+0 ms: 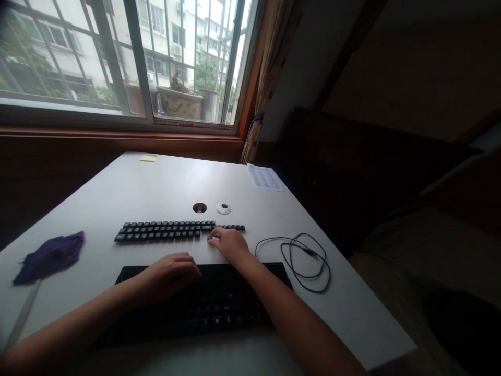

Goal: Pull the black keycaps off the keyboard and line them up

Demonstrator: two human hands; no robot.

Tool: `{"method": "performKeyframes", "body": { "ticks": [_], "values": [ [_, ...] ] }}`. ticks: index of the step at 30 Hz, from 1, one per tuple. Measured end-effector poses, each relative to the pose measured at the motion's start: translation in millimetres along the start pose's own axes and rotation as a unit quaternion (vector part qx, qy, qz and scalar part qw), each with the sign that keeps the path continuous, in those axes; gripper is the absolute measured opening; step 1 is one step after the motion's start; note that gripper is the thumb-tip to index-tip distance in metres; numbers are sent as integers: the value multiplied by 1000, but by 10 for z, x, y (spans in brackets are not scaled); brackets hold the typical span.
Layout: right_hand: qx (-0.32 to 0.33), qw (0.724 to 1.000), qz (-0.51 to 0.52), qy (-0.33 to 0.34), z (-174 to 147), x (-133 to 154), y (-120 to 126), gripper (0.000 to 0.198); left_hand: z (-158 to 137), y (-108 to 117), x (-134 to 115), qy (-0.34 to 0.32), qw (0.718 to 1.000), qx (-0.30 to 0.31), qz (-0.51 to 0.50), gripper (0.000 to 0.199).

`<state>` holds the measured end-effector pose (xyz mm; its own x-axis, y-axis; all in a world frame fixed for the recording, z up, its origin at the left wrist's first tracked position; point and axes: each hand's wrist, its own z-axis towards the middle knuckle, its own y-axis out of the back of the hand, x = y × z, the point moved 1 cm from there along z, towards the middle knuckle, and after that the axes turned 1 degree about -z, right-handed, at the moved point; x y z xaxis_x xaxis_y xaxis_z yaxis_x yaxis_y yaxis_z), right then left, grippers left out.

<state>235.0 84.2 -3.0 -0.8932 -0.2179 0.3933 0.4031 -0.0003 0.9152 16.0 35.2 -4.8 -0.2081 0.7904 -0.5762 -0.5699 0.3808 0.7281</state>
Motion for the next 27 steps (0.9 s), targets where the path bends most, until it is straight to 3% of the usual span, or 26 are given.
{"method": "performKeyframes", "body": {
  "ticks": [17,23,27],
  "values": [
    [-4,1000,1,7,-60,9,-20,26,-3,-14,20,20,1000,11,10,20],
    [-47,997,9,62,-141,-41,92,23,0,12,-17,29,999,21,4,21],
    [-15,994,-52,94,-253,-40,114,36,-14,-2,-3,30,999,18,4,20]
  ]
}}
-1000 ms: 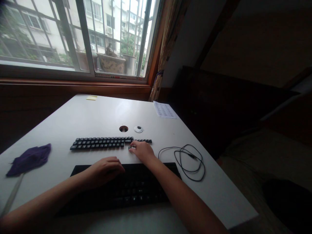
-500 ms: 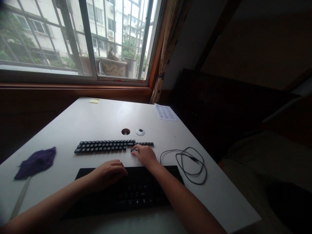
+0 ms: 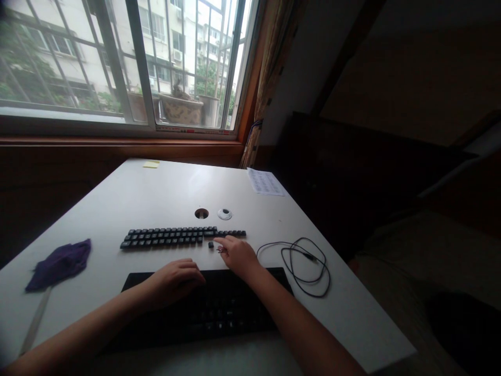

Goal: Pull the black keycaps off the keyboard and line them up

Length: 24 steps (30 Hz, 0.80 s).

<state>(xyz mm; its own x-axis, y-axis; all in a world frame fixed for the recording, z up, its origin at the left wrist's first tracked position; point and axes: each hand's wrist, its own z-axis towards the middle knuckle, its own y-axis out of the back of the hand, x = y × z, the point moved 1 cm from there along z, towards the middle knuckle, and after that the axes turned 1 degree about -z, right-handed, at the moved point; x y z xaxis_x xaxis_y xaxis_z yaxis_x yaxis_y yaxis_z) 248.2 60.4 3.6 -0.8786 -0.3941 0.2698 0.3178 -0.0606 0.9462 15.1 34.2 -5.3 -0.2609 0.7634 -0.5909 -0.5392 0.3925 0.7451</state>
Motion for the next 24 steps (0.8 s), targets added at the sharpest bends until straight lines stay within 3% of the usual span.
{"method": "performKeyframes", "body": {
  "ticks": [8,24],
  "values": [
    [84,992,-91,-17,-43,45,-60,47,2,-14,21,4,1000,4,4,21],
    [26,999,-15,-17,98,49,-102,36,5,-17,27,4,1000,8,3,20]
  ]
}}
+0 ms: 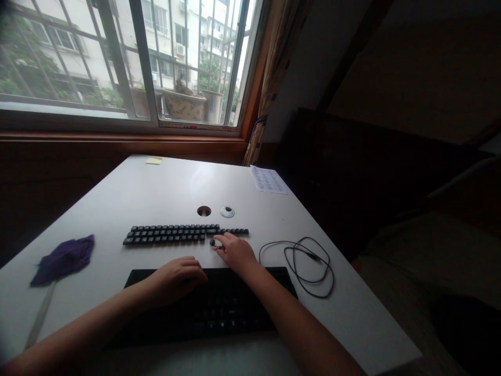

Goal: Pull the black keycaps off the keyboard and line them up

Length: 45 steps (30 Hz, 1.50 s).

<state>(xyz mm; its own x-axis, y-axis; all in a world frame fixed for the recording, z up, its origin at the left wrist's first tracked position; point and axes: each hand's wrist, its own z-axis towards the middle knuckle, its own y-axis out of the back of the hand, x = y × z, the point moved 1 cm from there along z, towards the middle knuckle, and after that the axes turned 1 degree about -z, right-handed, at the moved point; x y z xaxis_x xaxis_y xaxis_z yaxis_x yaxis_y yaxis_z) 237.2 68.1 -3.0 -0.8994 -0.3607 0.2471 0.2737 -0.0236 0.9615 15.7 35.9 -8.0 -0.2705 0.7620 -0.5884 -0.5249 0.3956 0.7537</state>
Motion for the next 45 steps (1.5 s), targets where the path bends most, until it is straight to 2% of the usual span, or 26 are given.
{"method": "performKeyframes", "body": {
  "ticks": [5,12,19,24,35,45],
  "values": [
    [-17,999,31,-11,106,32,-63,27,2,3,-6,2,1000,0,-3,20],
    [-12,1000,-2,-13,149,124,-63,20,6,13,-11,4,1000,-1,-2,20],
    [-15,1000,-25,0,158,192,32,23,1,20,-43,-5,1000,-12,3,20],
    [18,999,-29,-10,181,179,85,19,5,29,-51,-6,1000,-11,5,19],
    [27,999,28,5,215,86,-73,19,3,2,-21,-8,1000,-8,7,19],
    [15,999,44,-4,178,87,-34,23,14,16,-32,-10,1000,-11,6,19]
  ]
}}
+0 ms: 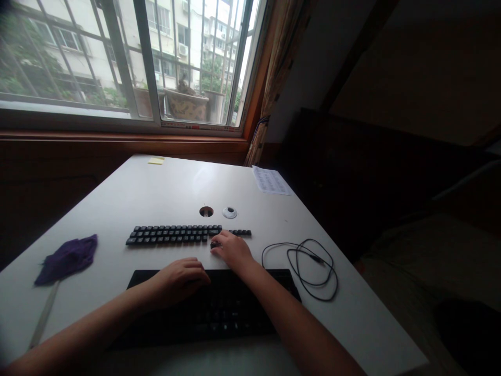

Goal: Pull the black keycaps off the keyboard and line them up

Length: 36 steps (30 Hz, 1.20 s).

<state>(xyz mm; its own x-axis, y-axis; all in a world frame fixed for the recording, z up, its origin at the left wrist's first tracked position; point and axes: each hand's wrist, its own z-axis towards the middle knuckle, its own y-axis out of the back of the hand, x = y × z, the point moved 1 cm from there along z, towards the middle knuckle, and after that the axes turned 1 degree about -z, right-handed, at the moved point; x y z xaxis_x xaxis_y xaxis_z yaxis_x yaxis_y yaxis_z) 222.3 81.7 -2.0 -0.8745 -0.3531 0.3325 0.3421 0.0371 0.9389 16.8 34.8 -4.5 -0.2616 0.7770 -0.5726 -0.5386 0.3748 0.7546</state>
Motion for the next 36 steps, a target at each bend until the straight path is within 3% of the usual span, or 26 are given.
{"method": "performKeyframes", "body": {
  "ticks": [6,13,36],
  "values": [
    [-30,999,-28,16,-149,-37,79,23,-8,-8,12,-11,1000,-8,7,19],
    [27,995,-91,45,-284,-23,77,40,-5,0,-3,-9,1000,-4,10,19],
    [32,993,-115,16,-152,83,4,44,-2,6,9,8,1000,6,1,22]
  ]
}}
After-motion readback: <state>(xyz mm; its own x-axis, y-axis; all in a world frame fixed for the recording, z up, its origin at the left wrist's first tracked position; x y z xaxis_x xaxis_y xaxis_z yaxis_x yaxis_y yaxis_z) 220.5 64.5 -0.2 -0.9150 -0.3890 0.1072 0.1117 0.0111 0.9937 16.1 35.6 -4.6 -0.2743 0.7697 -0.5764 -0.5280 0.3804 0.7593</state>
